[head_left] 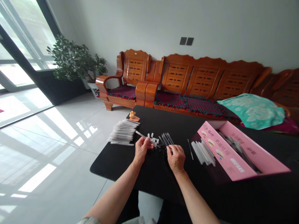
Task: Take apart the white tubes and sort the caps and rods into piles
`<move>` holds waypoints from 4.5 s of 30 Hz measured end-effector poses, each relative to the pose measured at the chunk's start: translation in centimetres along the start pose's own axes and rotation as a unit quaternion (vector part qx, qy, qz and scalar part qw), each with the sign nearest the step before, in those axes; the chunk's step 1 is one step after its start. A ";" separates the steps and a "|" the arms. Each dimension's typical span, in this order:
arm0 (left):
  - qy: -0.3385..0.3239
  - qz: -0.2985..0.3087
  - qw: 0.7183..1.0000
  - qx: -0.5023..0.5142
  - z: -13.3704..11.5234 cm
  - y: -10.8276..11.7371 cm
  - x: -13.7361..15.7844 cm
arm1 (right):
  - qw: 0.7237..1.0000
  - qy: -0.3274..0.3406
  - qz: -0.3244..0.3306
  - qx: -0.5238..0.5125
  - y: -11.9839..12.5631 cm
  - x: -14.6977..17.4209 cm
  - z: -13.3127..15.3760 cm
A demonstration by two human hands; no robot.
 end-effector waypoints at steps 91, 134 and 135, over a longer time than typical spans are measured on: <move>0.091 0.112 0.983 0.115 -0.3 -0.3 0.0 | 0.879 -0.265 0.248 -0.309 -0.2 0.6 6.5; -0.064 -0.052 0.950 -0.301 -1.2 2.2 -0.6 | 0.932 -0.126 -0.027 0.340 7.9 -3.3 -15.4; -0.067 -0.058 0.952 -0.293 -1.1 2.2 -0.6 | 0.941 -0.113 -0.033 0.316 7.3 -3.4 -14.3</move>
Point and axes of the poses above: each hand's wrist, its own x-axis away from the middle knuckle, its own y-axis out of the back of the hand, z = x × y, the point moved 4 cm from there along -x, towards the middle knuckle, and after that the axes turned 8 degrees about -y, right-handed, at the moved point
